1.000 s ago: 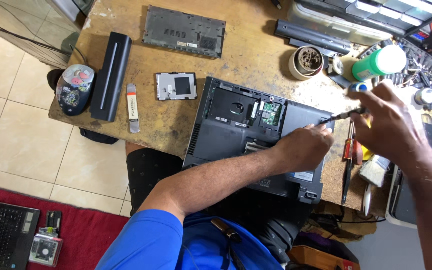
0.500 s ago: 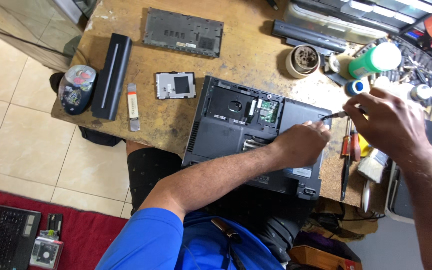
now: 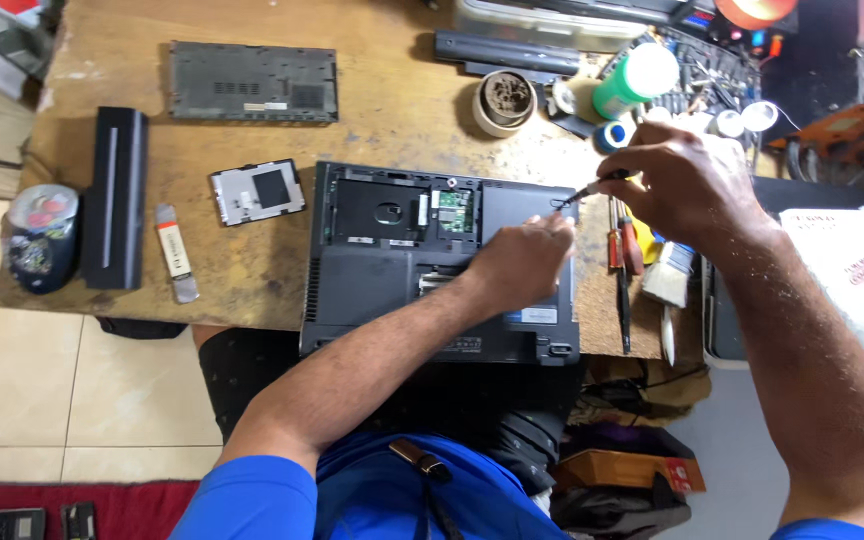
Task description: The person uses a screwdriver to remove screws from the bottom panel of a laptop. They then remove the panel, place it aside, and reattach it by screwing it back into place.
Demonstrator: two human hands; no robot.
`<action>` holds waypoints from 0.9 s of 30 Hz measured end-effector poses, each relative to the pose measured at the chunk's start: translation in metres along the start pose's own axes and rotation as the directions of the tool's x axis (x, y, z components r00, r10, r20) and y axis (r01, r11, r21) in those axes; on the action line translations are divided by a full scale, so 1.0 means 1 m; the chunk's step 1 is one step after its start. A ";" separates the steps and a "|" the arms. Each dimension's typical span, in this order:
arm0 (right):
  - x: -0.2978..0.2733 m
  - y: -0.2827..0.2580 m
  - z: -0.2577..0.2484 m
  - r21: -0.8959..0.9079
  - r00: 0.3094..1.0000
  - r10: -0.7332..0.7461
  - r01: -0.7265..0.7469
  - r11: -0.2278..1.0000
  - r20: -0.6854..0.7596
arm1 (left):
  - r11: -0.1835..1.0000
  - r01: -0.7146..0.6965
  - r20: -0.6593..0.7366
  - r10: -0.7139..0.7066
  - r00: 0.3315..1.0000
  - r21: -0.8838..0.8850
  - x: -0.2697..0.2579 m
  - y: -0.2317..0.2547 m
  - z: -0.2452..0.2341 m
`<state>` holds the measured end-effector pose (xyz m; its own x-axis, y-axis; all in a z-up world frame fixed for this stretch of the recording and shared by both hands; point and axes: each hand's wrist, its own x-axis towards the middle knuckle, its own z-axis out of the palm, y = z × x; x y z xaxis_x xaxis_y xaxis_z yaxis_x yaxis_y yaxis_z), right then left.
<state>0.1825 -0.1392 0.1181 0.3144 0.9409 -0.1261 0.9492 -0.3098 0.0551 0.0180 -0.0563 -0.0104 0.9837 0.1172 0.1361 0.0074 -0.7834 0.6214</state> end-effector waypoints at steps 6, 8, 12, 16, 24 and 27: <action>-0.010 0.002 -0.019 -0.037 0.998 0.001 -0.003 0.999 -0.057 | 0.997 -0.070 -0.100 0.067 0.993 -0.033 0.000 -0.010 0.016; -0.015 0.004 -0.023 0.000 0.997 0.002 -0.002 1.000 -0.079 | 0.997 -0.079 -0.104 0.078 0.992 -0.006 0.001 -0.011 0.019; -0.023 0.007 -0.029 0.101 0.989 0.030 -0.015 0.995 -0.143 | 0.999 -0.006 -0.017 0.005 1.000 -0.053 0.002 -0.003 0.002; -0.031 0.013 -0.026 0.136 0.976 0.030 0.000 0.991 -0.214 | 0.966 0.208 0.238 -0.167 0.957 -0.156 -0.004 -0.010 -0.038; -0.047 0.003 -0.018 0.192 0.942 0.057 0.009 0.981 -0.332 | 0.930 0.366 -0.484 -0.326 0.812 -0.012 -0.117 -0.108 -0.145; -0.047 0.004 -0.001 0.211 0.936 0.049 0.027 0.977 -0.350 | 0.854 0.456 -0.632 -0.214 0.744 0.248 -0.173 -0.169 -0.160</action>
<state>0.1713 -0.1840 0.1255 0.3365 0.9129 0.2310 0.9387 -0.3059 -0.1588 -0.1822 0.1532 -0.0153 0.6173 0.6408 0.4564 0.4999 -0.7675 0.4014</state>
